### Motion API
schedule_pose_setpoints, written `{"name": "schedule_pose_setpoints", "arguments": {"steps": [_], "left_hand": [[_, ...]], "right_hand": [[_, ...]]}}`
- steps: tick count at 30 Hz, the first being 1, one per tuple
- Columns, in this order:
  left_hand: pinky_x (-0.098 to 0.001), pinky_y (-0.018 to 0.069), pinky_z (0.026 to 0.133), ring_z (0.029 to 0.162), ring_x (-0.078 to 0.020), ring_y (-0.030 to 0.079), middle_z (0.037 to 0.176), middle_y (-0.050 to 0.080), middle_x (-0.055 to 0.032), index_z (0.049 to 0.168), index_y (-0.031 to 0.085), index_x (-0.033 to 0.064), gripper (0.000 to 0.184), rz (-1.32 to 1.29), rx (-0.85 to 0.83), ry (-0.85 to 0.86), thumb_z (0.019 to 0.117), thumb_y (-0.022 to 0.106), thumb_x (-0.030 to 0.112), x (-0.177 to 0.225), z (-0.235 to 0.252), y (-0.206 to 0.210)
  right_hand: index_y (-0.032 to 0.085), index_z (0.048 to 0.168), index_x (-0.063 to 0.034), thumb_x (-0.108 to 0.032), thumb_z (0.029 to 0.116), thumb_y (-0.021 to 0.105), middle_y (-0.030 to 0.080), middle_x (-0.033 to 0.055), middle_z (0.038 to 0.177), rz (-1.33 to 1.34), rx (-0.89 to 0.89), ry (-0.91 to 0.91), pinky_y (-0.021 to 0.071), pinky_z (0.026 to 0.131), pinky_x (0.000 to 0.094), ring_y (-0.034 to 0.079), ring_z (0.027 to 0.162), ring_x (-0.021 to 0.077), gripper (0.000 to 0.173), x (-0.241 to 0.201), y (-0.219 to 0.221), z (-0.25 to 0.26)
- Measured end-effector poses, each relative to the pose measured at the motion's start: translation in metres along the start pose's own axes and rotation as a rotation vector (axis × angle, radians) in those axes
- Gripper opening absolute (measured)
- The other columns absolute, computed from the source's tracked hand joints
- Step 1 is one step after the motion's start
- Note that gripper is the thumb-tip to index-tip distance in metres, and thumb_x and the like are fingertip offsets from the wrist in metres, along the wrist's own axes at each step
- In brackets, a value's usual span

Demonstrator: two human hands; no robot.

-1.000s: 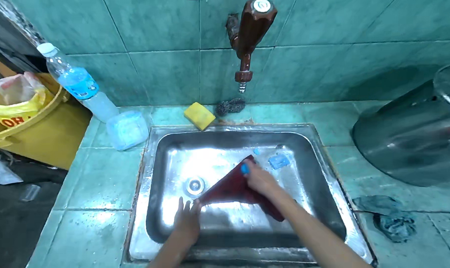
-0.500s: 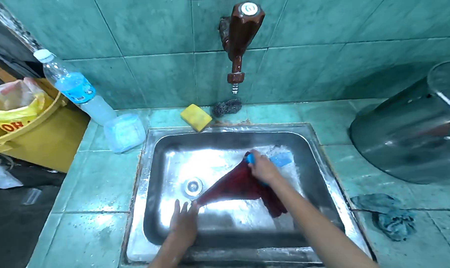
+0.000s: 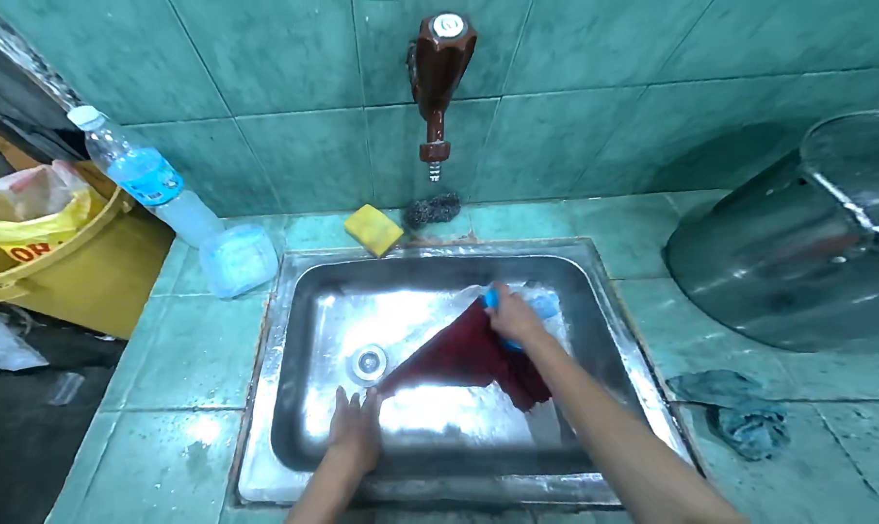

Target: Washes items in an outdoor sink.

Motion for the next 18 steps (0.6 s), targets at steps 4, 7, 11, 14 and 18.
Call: {"name": "schedule_pose_setpoints", "arguments": {"steps": [4,7,11,14,18], "left_hand": [[-0.0648,0.0215,0.12,0.136,-0.0408,0.05,0.144,0.056,-0.0229,0.143,0.053,-0.0019,0.043,-0.117,0.199,-0.04,0.1039,0.051,0.017,0.02,0.01,-0.049],[-0.0599,0.0398,0.111,0.131,-0.0395,0.054,0.143,0.056,-0.0208,0.148,0.048,0.0076,0.051,-0.208,0.388,-0.033,0.1046,0.055,0.034,0.033,0.043,-0.071],[-0.0589,0.043,0.108,0.13,-0.0396,0.055,0.139,0.059,-0.02,0.143,0.053,0.0084,0.042,-0.171,0.35,-0.027,0.1021,0.054,0.012,0.036,0.056,-0.061],[-0.0632,0.0404,0.108,0.127,-0.0429,0.057,0.135,0.062,-0.0237,0.134,0.06,-0.0002,0.035,-0.12,0.127,-0.077,0.101,0.054,0.012,0.024,0.026,-0.036],[-0.0673,0.0423,0.102,0.126,-0.0451,0.057,0.135,0.061,-0.0256,0.125,0.064,-0.0049,0.039,-0.1,-0.02,-0.111,0.1013,0.061,0.026,0.026,0.001,-0.03]], "right_hand": [[0.046,0.15,-0.0154,-0.023,0.0967,0.07,0.067,0.0256,0.118,0.017,-0.049,-0.174,0.0542,0.086,0.0669,0.068,0.104,0.0461,0.059,0.003,-0.01,-0.048],[0.043,0.153,-0.0218,-0.027,0.0968,0.067,0.061,0.0243,0.133,-0.145,-0.36,-0.223,0.0495,0.097,0.0662,0.062,0.118,0.0457,0.061,-0.001,0.042,-0.114],[0.042,0.153,-0.0255,-0.024,0.0975,0.065,0.06,0.0252,0.134,-0.319,-0.599,-0.287,0.0487,0.094,0.0684,0.061,0.118,0.0485,0.06,0.016,0.063,-0.174],[0.052,0.148,-0.0221,-0.021,0.0935,0.073,0.062,0.023,0.134,-0.255,-0.747,-0.378,0.0457,0.1,0.0677,0.06,0.122,0.0453,0.058,0.029,0.054,-0.172],[0.056,0.146,-0.0169,-0.02,0.0943,0.074,0.063,0.0253,0.129,-0.084,-0.346,-0.251,0.0473,0.101,0.064,0.061,0.12,0.0443,0.055,0.024,-0.011,-0.079]]}}
Point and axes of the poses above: each hand's wrist, its own z-axis towards the middle knuckle, its own y-axis out of the palm, x = y × z, the point moved 10 cm from there along z, towards the middle knuckle
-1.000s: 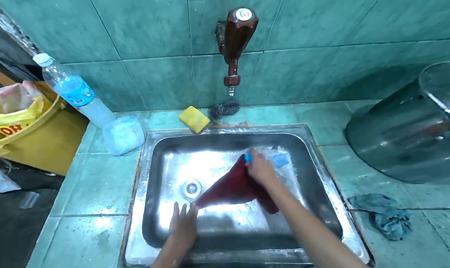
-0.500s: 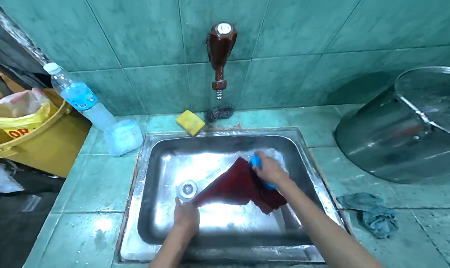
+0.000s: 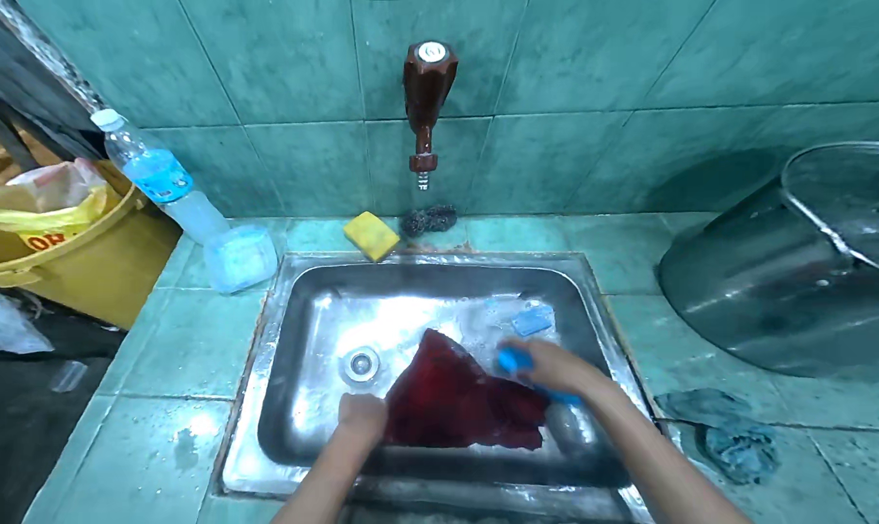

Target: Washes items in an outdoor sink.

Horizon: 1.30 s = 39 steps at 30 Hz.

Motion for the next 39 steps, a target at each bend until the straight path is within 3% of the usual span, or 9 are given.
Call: {"name": "schedule_pose_setpoints", "arguments": {"steps": [4,8,13,15,18,20,27,33,39], "left_hand": [[-0.0611,0.0518,0.095,0.12,-0.0401,0.062,0.136,0.06,-0.0188,0.14,0.054,0.0075,0.043,-0.207,0.253,0.079,0.1003,0.063,0.023,0.013,0.011,-0.02],[-0.0615,0.0527,0.095,0.122,-0.0399,0.062,0.146,0.053,-0.0153,0.149,0.046,0.0157,0.056,-0.307,0.224,0.084,0.097,0.066,0.017,0.006,0.024,0.003],[-0.0567,0.0521,0.099,0.123,-0.0366,0.061,0.145,0.054,-0.0146,0.143,0.05,0.0094,0.05,-0.397,0.198,-0.021,0.098,0.066,0.023,-0.013,0.017,0.017],[-0.0577,0.0508,0.1,0.124,-0.0381,0.061,0.139,0.058,-0.0193,0.141,0.052,0.0043,0.047,-0.398,0.179,-0.067,0.1002,0.064,0.026,-0.019,0.016,0.018],[-0.0608,0.0503,0.1,0.125,-0.04,0.061,0.134,0.063,-0.0217,0.136,0.059,0.0033,0.038,-0.355,0.124,-0.083,0.1028,0.057,0.022,-0.026,0.017,0.028],[-0.0625,0.0506,0.098,0.123,-0.0406,0.061,0.131,0.064,-0.0216,0.132,0.061,0.0046,0.035,-0.335,0.09,-0.071,0.1016,0.056,0.019,-0.032,0.019,0.032],[-0.0648,0.0484,0.098,0.123,-0.041,0.061,0.128,0.066,-0.0202,0.126,0.065,0.007,0.036,-0.317,0.063,-0.057,0.1015,0.059,0.033,-0.039,0.021,0.036],[-0.0667,0.0478,0.096,0.122,-0.0409,0.061,0.128,0.066,-0.0195,0.124,0.067,0.0091,0.038,-0.251,0.039,-0.056,0.0986,0.062,0.037,-0.042,0.021,0.027],[-0.0678,0.0457,0.098,0.122,-0.0414,0.061,0.126,0.067,-0.0196,0.123,0.067,0.0086,0.04,-0.294,0.004,-0.014,0.0993,0.062,0.04,-0.046,0.023,0.03]], "right_hand": [[0.051,0.149,-0.0161,-0.021,0.0944,0.073,0.055,0.0304,0.139,0.149,0.421,0.071,0.0484,0.095,0.0703,0.059,0.12,0.0516,0.059,0.011,-0.056,0.078],[0.052,0.147,-0.0172,-0.022,0.0947,0.072,0.063,0.0269,0.13,0.02,0.309,0.039,0.0501,0.093,0.0679,0.063,0.115,0.0484,0.057,0.011,-0.038,0.099],[0.056,0.143,-0.0143,-0.022,0.0923,0.076,0.065,0.0285,0.125,-0.041,0.217,0.102,0.0484,0.092,0.0712,0.063,0.113,0.05,0.055,0.036,-0.045,0.081],[0.049,0.149,-0.0104,-0.021,0.0905,0.075,0.06,0.0298,0.131,-0.054,0.259,0.084,0.0511,0.088,0.0709,0.063,0.112,0.0513,0.065,-0.02,-0.023,0.06],[0.04,0.156,-0.0177,-0.023,0.0938,0.068,0.054,0.0219,0.143,-0.04,-0.048,-0.172,0.0528,0.093,0.0636,0.063,0.115,0.0426,0.068,-0.147,0.099,0.014],[0.033,0.16,-0.0223,-0.018,0.0973,0.06,0.052,0.0249,0.144,-0.121,-0.163,-0.242,0.0542,0.088,0.0636,0.065,0.111,0.0456,0.068,-0.174,0.143,0.001],[0.039,0.156,-0.0131,-0.026,0.0982,0.066,0.059,0.0319,0.13,-0.084,0.215,0.177,0.0539,0.084,0.067,0.066,0.105,0.0511,0.065,-0.007,0.012,0.046],[0.032,0.16,-0.0215,-0.02,0.1006,0.056,0.05,0.0263,0.145,-0.121,-0.143,-0.212,0.0549,0.088,0.0623,0.066,0.109,0.0452,0.065,-0.176,0.138,-0.001],[0.031,0.16,-0.0167,-0.029,0.1026,0.06,0.056,0.0294,0.136,-0.067,0.102,0.098,0.0545,0.087,0.0639,0.066,0.107,0.0479,0.066,-0.06,0.045,0.065]]}}
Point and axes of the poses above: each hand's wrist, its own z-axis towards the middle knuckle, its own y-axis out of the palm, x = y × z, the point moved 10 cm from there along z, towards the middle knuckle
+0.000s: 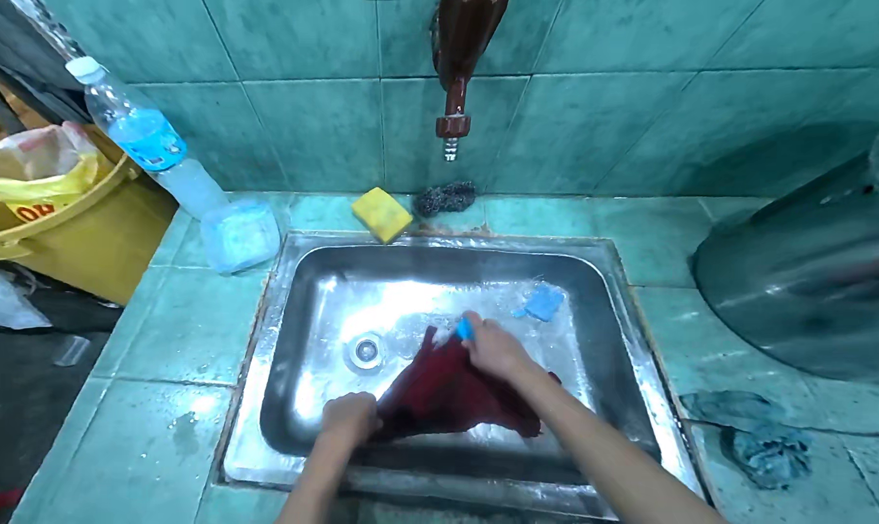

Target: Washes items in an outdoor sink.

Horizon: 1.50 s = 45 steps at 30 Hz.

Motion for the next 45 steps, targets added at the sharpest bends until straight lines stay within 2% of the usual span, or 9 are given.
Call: {"name": "schedule_pose_setpoints", "arguments": {"steps": [3,7,14,20,27,30,33,40,45], "left_hand": [[-0.0663,0.046,0.099,0.121,-0.0404,0.061,0.124,0.068,-0.0191,0.122,0.068,0.0083,0.04,-0.007,0.024,-0.001,0.0984,0.062,0.04,0.0,0.002,-0.001],[-0.0673,0.0469,0.097,0.122,-0.041,0.061,0.127,0.067,-0.0193,0.125,0.066,0.0093,0.038,0.014,0.01,-0.003,0.0988,0.06,0.035,0.0,0.001,-0.001],[-0.0653,0.0471,0.098,0.121,-0.0402,0.062,0.126,0.067,-0.0192,0.123,0.067,0.0078,0.04,0.058,-0.002,-0.004,0.1007,0.058,0.039,0.006,0.0,0.002],[-0.0666,0.0483,0.096,0.12,-0.0406,0.063,0.125,0.067,-0.0199,0.123,0.067,0.0067,0.041,0.035,-0.024,-0.027,0.0967,0.062,0.037,0.002,0.001,0.003],[-0.066,0.047,0.099,0.119,-0.0394,0.063,0.123,0.069,-0.0182,0.122,0.068,0.0087,0.041,0.006,-0.045,0.0,0.0993,0.061,0.042,-0.001,0.001,0.005],[-0.0646,0.0478,0.098,0.118,-0.0383,0.064,0.122,0.069,-0.0177,0.123,0.068,0.0084,0.043,-0.003,-0.03,-0.027,0.0982,0.063,0.044,-0.004,0.003,0.003],[-0.0657,0.048,0.097,0.12,-0.0408,0.062,0.126,0.067,-0.0209,0.126,0.065,0.0044,0.045,0.0,-0.045,-0.048,0.0952,0.065,0.037,-0.005,-0.001,0.003],[-0.0648,0.0477,0.098,0.116,-0.0366,0.066,0.119,0.071,-0.0156,0.122,0.069,0.0093,0.045,0.004,-0.079,-0.026,0.0978,0.062,0.047,-0.007,0.004,0.008],[-0.0668,0.0478,0.097,0.118,-0.0411,0.063,0.124,0.068,-0.02,0.124,0.067,0.0057,0.045,0.055,-0.076,-0.022,0.0938,0.068,0.038,-0.005,0.006,0.003]], "right_hand": [[0.037,0.156,-0.0125,-0.028,0.0991,0.065,0.058,0.0291,0.133,0.059,0.071,-0.04,0.055,0.085,0.0647,0.067,0.105,0.0477,0.066,-0.024,-0.003,-0.016],[0.031,0.16,-0.0195,-0.019,0.0998,0.057,0.051,0.0275,0.142,-0.073,-0.259,-0.343,0.0546,0.087,0.063,0.066,0.107,0.0471,0.065,-0.122,0.081,-0.084],[0.036,0.156,-0.0114,-0.025,0.0971,0.066,0.056,0.0318,0.134,-0.026,0.135,0.112,0.0553,0.082,0.065,0.067,0.103,0.0495,0.067,0.013,-0.036,0.019],[0.035,0.158,-0.0191,-0.018,0.1,0.057,0.052,0.0258,0.142,-0.071,-0.241,-0.395,0.0544,0.085,0.0648,0.066,0.105,0.047,0.062,-0.125,0.077,-0.078],[0.036,0.157,-0.0148,-0.029,0.1007,0.063,0.058,0.0267,0.134,0.02,0.072,-0.053,0.0552,0.087,0.0624,0.067,0.106,0.0455,0.064,-0.028,-0.014,0.037],[0.04,0.154,-0.0115,-0.028,0.0981,0.066,0.058,0.0269,0.134,0.043,0.04,-0.176,0.0554,0.086,0.0633,0.066,0.106,0.0456,0.064,-0.075,0.005,-0.006],[0.034,0.159,-0.019,-0.016,0.0994,0.057,0.052,0.0267,0.142,-0.05,-0.262,-0.431,0.0532,0.086,0.0651,0.065,0.109,0.0481,0.063,-0.143,0.083,-0.069],[0.034,0.157,-0.0124,-0.03,0.1012,0.062,0.056,0.0277,0.137,0.075,0.101,-0.081,0.0546,0.087,0.0638,0.067,0.108,0.0471,0.065,-0.047,-0.015,0.045],[0.031,0.161,-0.0178,-0.023,0.1003,0.059,0.051,0.0272,0.144,0.065,-0.213,-0.306,0.0533,0.09,0.065,0.065,0.111,0.0475,0.067,-0.125,0.075,-0.063]]}}
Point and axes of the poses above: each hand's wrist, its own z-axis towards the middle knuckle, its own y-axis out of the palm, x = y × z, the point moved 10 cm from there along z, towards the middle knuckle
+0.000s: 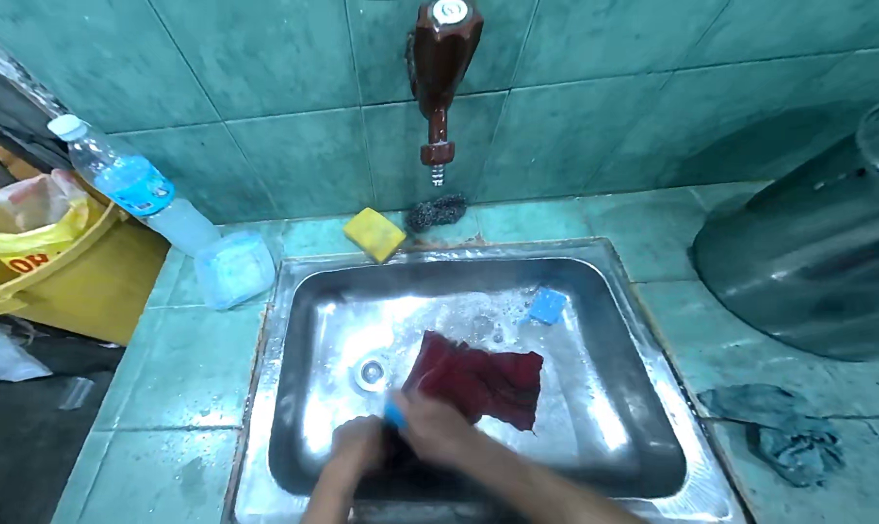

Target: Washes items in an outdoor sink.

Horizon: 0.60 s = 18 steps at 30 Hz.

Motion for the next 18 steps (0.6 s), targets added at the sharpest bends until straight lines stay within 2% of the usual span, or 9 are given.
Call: {"name": "schedule_pose_setpoints", "arguments": {"steps": [2,4,7,9,12,13,15,16,18], "left_hand": [[-0.068,0.0476,0.096,0.116,-0.042,0.064,0.122,0.069,-0.0203,0.122,0.068,0.006,0.043,0.058,-0.036,0.041,0.0946,0.068,0.039,-0.001,0.002,0.003],[-0.069,0.0475,0.095,0.115,-0.0415,0.065,0.12,0.07,-0.0194,0.121,0.069,0.0076,0.042,0.1,-0.059,0.063,0.0957,0.066,0.041,-0.001,0.003,0.004],[-0.0702,0.0464,0.095,0.115,-0.0422,0.064,0.12,0.07,-0.0198,0.121,0.069,0.0072,0.041,0.17,-0.077,0.074,0.0963,0.066,0.04,0.005,0.005,0.002],[-0.0716,0.0456,0.095,0.117,-0.0433,0.063,0.122,0.069,-0.0203,0.121,0.068,0.0066,0.041,0.222,-0.098,0.094,0.0944,0.07,0.038,0.013,0.009,0.001],[-0.0734,0.0433,0.098,0.121,-0.0462,0.06,0.127,0.066,-0.0235,0.126,0.067,0.0052,0.046,0.122,0.058,0.141,0.0957,0.068,0.039,0.034,0.009,-0.041],[-0.0714,0.0439,0.1,0.123,-0.0453,0.06,0.13,0.065,-0.0233,0.132,0.063,0.0062,0.048,0.017,0.181,0.15,0.099,0.063,0.04,0.046,0.009,-0.061],[-0.0636,0.048,0.101,0.125,-0.0399,0.06,0.137,0.061,-0.0195,0.143,0.055,0.0112,0.057,-0.177,0.431,0.148,0.0998,0.062,0.047,0.067,0.022,-0.096],[-0.062,0.0493,0.1,0.126,-0.04,0.058,0.139,0.058,-0.0197,0.143,0.055,0.0114,0.059,-0.237,0.52,0.167,0.097,0.066,0.047,0.078,0.032,-0.105],[-0.0623,0.0491,0.099,0.127,-0.0437,0.055,0.137,0.057,-0.0235,0.132,0.063,0.0074,0.047,-0.283,0.612,0.241,0.0957,0.071,0.036,0.099,0.048,-0.107]], "right_hand": [[0.034,0.16,-0.0222,-0.022,0.1009,0.059,0.052,0.0264,0.144,0.015,-0.022,0.049,0.0538,0.089,0.0653,0.066,0.109,0.0478,0.064,0.016,0.006,-0.012],[0.036,0.158,-0.0227,-0.03,0.1015,0.06,0.054,0.024,0.143,0.075,0.098,0.199,0.0525,0.092,0.0663,0.065,0.113,0.046,0.061,0.086,-0.036,-0.015],[0.039,0.155,-0.0103,-0.029,0.1001,0.066,0.063,0.0272,0.129,0.205,0.346,0.3,0.0512,0.095,0.0663,0.065,0.113,0.0461,0.063,0.183,-0.095,-0.032],[0.043,0.15,-0.0092,-0.028,0.0995,0.068,0.066,0.0271,0.12,0.327,0.443,0.331,0.0525,0.091,0.0656,0.067,0.107,0.0447,0.06,0.218,-0.117,-0.052],[0.05,0.147,-0.0185,-0.021,0.096,0.073,0.069,0.0268,0.112,0.413,0.585,0.353,0.0539,0.081,0.0672,0.069,0.093,0.045,0.056,0.236,-0.148,-0.08],[0.052,0.147,-0.0211,-0.018,0.0976,0.07,0.069,0.0269,0.105,0.404,0.636,0.364,0.0552,0.072,0.0649,0.07,0.08,0.0431,0.053,0.235,-0.155,-0.09],[0.055,0.145,-0.0236,-0.018,0.1042,0.06,0.072,0.021,0.098,0.39,0.637,0.379,0.061,0.065,0.0547,0.072,0.067,0.0327,0.042,0.223,-0.16,-0.096],[0.06,0.141,-0.0208,-0.016,0.1062,0.056,0.074,0.0175,0.099,0.378,0.627,0.35,0.0625,0.066,0.0513,0.073,0.067,0.0288,0.036,0.214,-0.158,-0.093],[0.069,0.13,-0.014,-0.005,0.1043,0.053,0.074,0.014,0.109,0.293,0.605,0.235,0.061,0.075,0.0511,0.073,0.08,0.0273,0.031,0.189,-0.147,-0.079]]}}
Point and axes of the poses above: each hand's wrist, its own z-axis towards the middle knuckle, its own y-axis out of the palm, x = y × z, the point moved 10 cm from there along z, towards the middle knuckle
